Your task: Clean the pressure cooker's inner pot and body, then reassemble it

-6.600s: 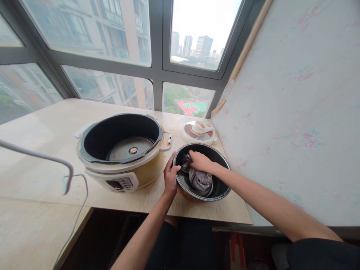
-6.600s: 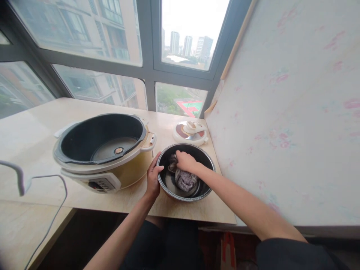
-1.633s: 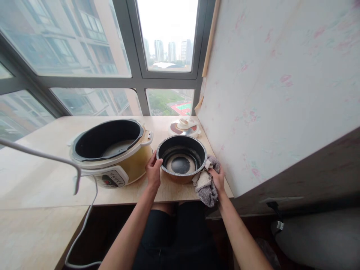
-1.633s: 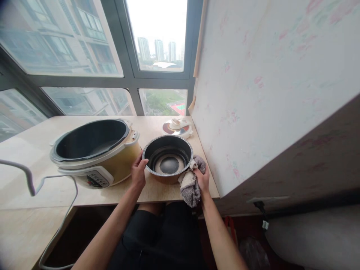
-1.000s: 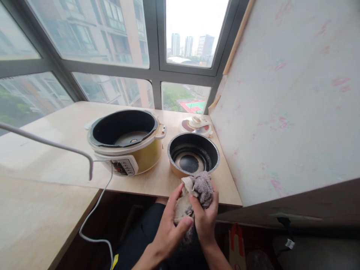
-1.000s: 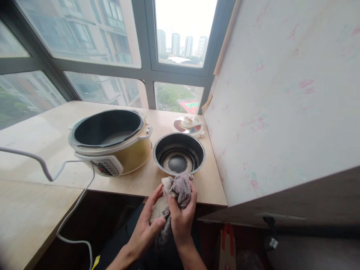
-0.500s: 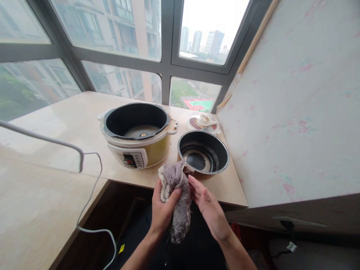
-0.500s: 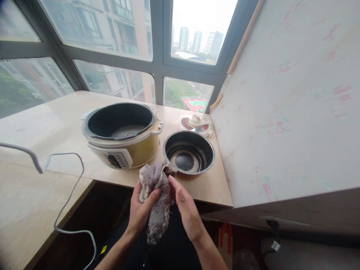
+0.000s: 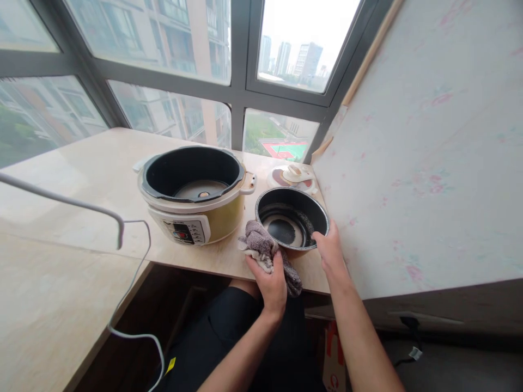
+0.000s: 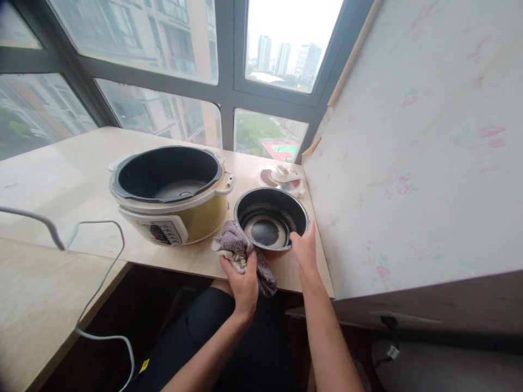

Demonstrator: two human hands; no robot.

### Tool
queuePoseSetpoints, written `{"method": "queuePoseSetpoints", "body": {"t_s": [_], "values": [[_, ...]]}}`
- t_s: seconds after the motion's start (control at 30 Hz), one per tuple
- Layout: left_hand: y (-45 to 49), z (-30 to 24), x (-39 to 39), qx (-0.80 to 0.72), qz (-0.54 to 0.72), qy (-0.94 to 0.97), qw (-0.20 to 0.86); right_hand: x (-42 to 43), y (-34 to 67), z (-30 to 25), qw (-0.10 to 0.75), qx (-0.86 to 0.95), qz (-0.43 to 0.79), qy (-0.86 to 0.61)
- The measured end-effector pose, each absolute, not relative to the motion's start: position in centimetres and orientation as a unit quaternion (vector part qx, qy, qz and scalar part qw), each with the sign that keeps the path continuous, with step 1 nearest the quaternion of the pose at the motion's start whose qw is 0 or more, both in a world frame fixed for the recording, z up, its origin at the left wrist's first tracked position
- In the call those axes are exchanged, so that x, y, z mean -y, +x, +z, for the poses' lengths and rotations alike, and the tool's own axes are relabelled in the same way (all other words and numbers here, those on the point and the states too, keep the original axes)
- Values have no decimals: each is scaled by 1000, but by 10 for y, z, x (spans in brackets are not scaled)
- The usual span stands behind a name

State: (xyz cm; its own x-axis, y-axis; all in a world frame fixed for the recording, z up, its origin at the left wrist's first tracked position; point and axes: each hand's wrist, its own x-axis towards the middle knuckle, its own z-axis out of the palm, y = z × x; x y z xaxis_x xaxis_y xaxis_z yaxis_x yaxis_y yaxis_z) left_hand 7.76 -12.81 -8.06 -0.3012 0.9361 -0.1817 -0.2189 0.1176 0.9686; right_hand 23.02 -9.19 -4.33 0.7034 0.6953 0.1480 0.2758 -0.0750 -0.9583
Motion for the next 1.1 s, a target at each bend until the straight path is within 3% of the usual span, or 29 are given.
{"method": "queuePoseSetpoints", "body": {"t_s": [0.33,0.77,0.93,1.1], "values": [[41,-89,84,-490,599,402,490,98,269,-31,527,401,262,-702],[18,-85,27,-440,548,475,529,69,315,-17,503,327,392,-698],[13,-82,21,-451,532,487,526,54,323,-20,506,329,355,-714],[19,-77,43,-482,550,468,496,83,304,-43,594,256,248,-721]]}}
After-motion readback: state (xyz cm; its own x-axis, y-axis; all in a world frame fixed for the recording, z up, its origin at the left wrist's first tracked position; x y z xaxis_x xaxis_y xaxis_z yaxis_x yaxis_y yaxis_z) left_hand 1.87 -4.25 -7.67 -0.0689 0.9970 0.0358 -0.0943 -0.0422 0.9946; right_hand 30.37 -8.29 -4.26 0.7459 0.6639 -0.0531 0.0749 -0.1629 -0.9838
